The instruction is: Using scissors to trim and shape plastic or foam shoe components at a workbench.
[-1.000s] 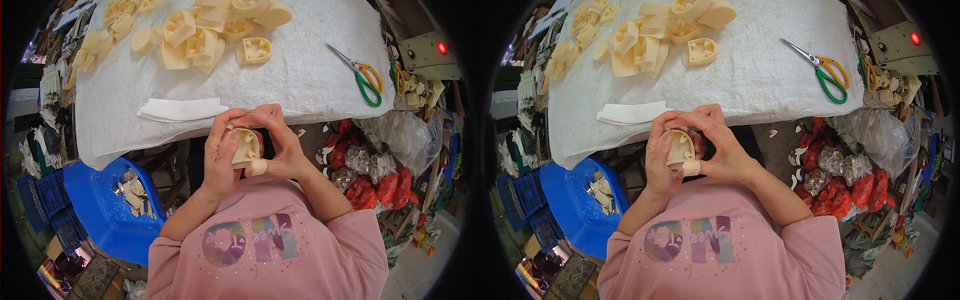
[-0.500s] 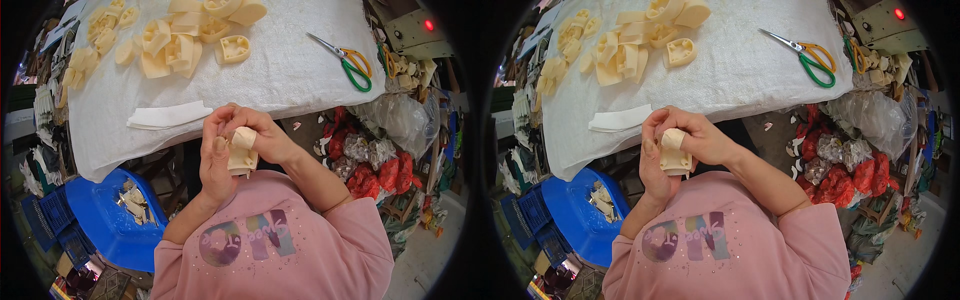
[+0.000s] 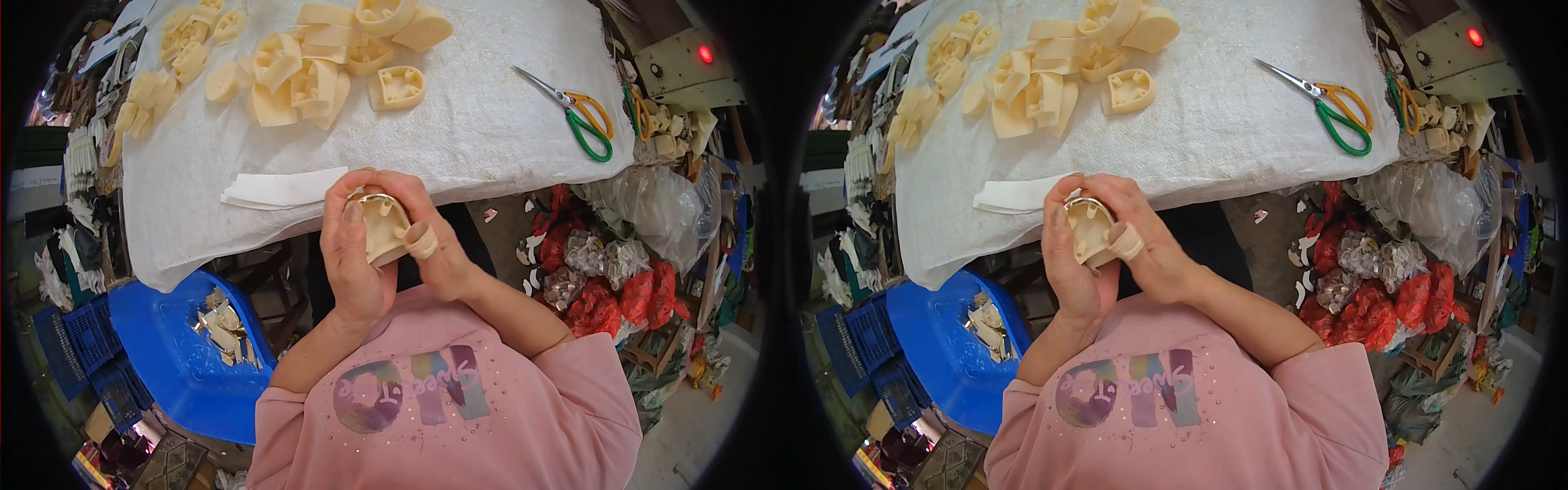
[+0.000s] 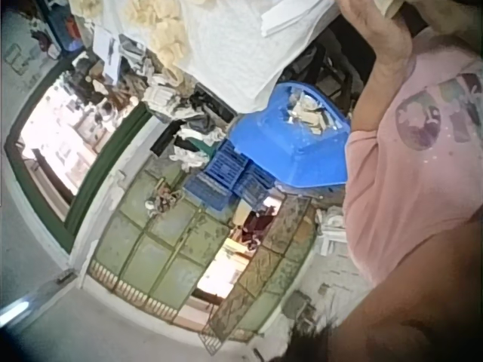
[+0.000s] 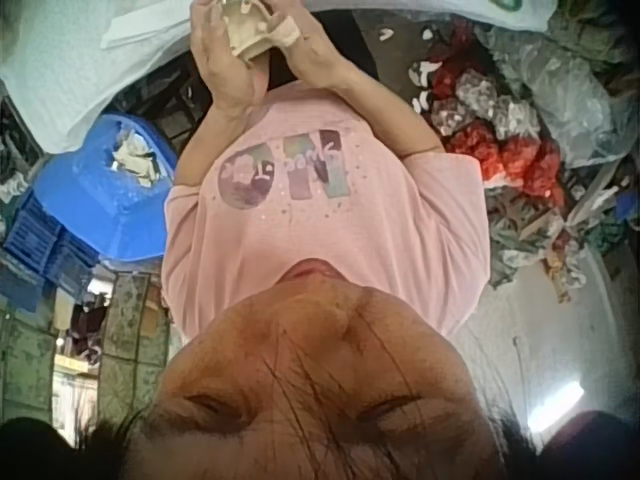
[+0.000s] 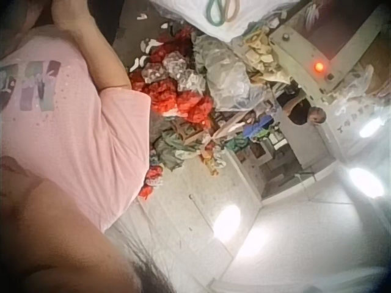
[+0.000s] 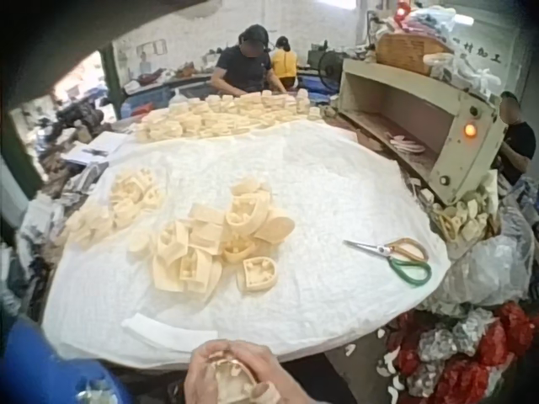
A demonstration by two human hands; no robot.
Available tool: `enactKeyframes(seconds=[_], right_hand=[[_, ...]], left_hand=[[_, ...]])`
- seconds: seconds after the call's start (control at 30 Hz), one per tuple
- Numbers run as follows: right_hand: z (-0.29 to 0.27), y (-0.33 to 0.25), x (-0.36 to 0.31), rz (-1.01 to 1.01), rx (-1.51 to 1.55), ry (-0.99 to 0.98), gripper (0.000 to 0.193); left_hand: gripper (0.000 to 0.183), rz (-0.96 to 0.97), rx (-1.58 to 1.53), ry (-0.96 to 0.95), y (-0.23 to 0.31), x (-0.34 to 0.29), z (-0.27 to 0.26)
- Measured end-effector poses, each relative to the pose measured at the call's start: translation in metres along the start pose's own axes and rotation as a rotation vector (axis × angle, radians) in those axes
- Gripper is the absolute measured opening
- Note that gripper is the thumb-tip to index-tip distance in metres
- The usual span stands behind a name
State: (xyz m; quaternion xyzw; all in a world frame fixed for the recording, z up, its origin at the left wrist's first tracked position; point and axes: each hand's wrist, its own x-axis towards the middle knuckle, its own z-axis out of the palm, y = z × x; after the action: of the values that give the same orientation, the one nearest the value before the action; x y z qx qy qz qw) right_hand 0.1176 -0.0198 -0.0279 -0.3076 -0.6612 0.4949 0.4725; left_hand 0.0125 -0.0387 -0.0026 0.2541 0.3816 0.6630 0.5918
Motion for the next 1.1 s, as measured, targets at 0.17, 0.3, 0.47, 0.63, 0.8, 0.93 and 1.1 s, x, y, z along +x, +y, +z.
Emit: enactKeyframes(seconds=[0.17,0.3,0.47,0.63,0.8,0.93,1.1], right_hand=[[-0.01,-0.007,0.01,0.133,0.422,-0.166,0.042],[-0.004,-0.003,0.006,0.005,0.178,-0.08,0.036],[0.003,-0.002,0.006,-0.075,0.14,0.054,0.03],[-0.008,-0.001,0.01,0.334,0.817,0.009,0.024],[-0.006,0.004,0.007,0.109,0.439,0.006,0.021],[-0.001,0.004,0.006,-0.044,0.19,0.075,0.023],[-0.001,0.006,0.011,0.156,0.384,0.016,0.035]], left_hand=[[0.031,-0.146,-0.27,0.008,0.01,-0.001,0.002],[0.026,-0.125,-0.182,-0.025,0.0,0.0,-0.003],[0.024,-0.068,-0.097,0.017,-0.006,-0.002,-0.004],[0.027,-0.103,-0.147,0.052,-0.002,-0.002,0.007],[0.028,-0.041,-0.04,0.033,-0.006,-0.005,0.005],[0.028,-0.022,0.046,0.028,-0.009,-0.004,0.003],[0.043,-0.187,-0.269,0.065,0.003,0.004,-0.001]])
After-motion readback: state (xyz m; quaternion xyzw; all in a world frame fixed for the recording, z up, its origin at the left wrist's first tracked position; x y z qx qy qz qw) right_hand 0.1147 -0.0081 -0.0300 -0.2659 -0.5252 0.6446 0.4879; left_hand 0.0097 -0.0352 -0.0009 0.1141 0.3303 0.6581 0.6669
